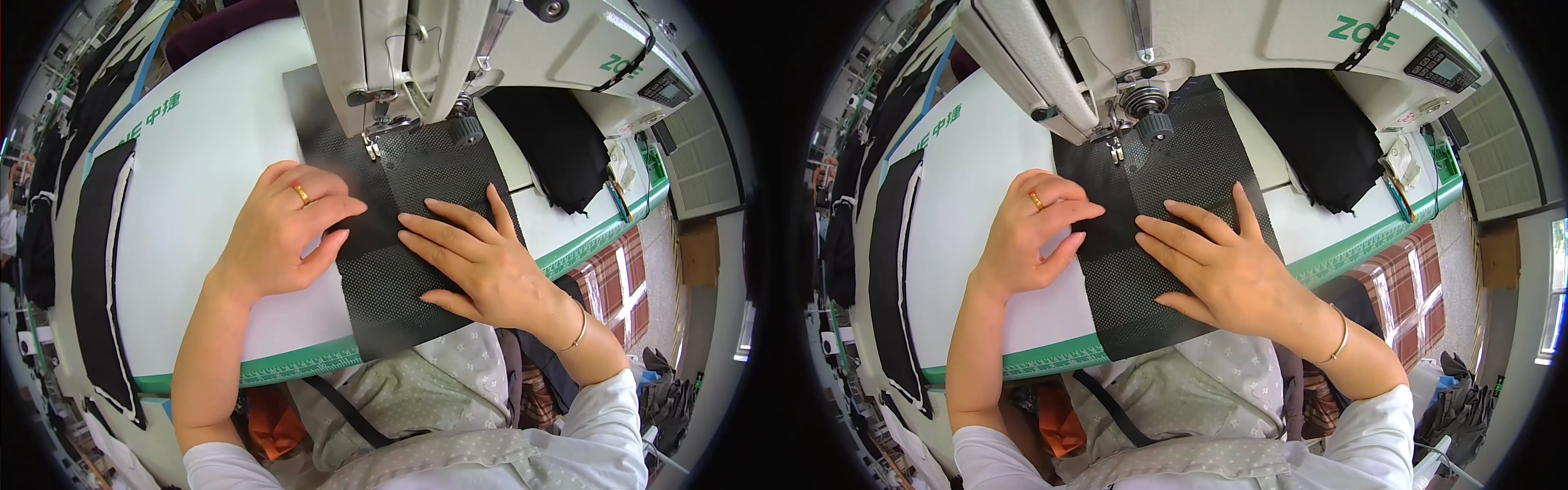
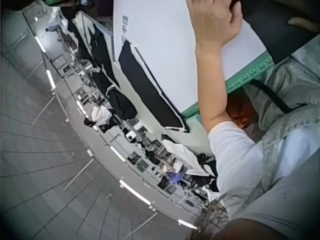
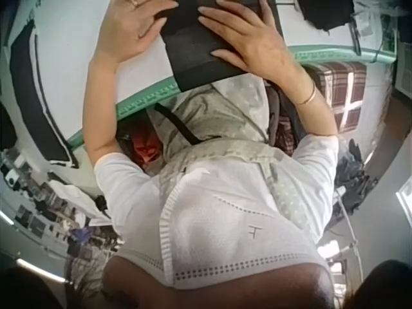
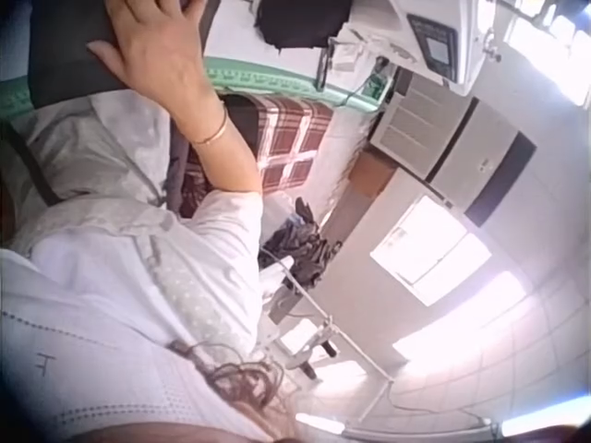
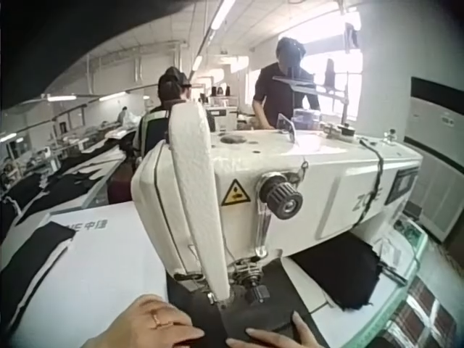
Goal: Sewing pieces of black mesh fabric using an industrial sewing machine.
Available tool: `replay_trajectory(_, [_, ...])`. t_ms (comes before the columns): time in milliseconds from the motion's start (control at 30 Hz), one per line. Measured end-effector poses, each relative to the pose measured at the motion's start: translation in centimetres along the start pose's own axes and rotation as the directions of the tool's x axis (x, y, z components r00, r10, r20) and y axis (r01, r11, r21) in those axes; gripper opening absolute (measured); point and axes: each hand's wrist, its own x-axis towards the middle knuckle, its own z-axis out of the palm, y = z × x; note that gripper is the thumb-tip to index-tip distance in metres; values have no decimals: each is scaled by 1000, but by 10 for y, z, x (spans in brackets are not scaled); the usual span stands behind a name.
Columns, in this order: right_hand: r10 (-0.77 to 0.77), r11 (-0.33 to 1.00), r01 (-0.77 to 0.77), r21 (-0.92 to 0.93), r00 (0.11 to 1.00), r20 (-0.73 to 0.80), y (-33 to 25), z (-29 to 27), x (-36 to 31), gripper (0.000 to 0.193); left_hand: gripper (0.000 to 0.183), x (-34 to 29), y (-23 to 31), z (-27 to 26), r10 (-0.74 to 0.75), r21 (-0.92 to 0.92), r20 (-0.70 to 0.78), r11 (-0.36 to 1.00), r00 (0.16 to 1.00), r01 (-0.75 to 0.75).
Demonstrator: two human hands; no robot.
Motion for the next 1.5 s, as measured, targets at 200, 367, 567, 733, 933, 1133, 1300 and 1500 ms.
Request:
replay_trajectory(200, [-14, 999, 14, -33, 1000, 16, 1, 1, 0, 65, 56, 1, 13, 4, -44, 164, 113, 986, 993, 25])
replay_trajectory(367, [-19, 998, 20, -56, 1000, 8, 5, 2, 6, 65, 53, 2, 8, 1, -65, 219, 96, 975, 993, 42])
replay_trajectory(567, [-42, 996, 40, -86, 999, -23, 17, 7, 20, 65, 51, 5, -4, 3, -96, 262, 62, 962, 994, 76])
replay_trajectory(733, [-57, 992, 52, -119, 998, -33, 29, 10, 33, 64, 52, 9, -13, 5, -105, 327, 41, 941, 994, 86])
replay_trajectory(933, [-71, 990, 67, -128, 997, -28, 36, 10, 40, 62, 53, 2, 1, 9, -72, 286, 49, 957, 996, 55])
replay_trajectory(1133, [-82, 991, 78, -112, 996, -34, 42, 9, 45, 60, 50, 3, -1, 9, -89, 293, 58, 954, 994, 68])
replay_trajectory(1300, [-93, 993, 88, -82, 994, -61, 57, 11, 55, 57, 44, 8, -8, 11, -106, 308, -11, 946, 994, 105])
replay_trajectory(1500, [-280, 941, 234, -243, 944, -176, 74, 10, 67, 45, 43, 12, -13, 16, -167, 344, -52, 923, 985, 175])
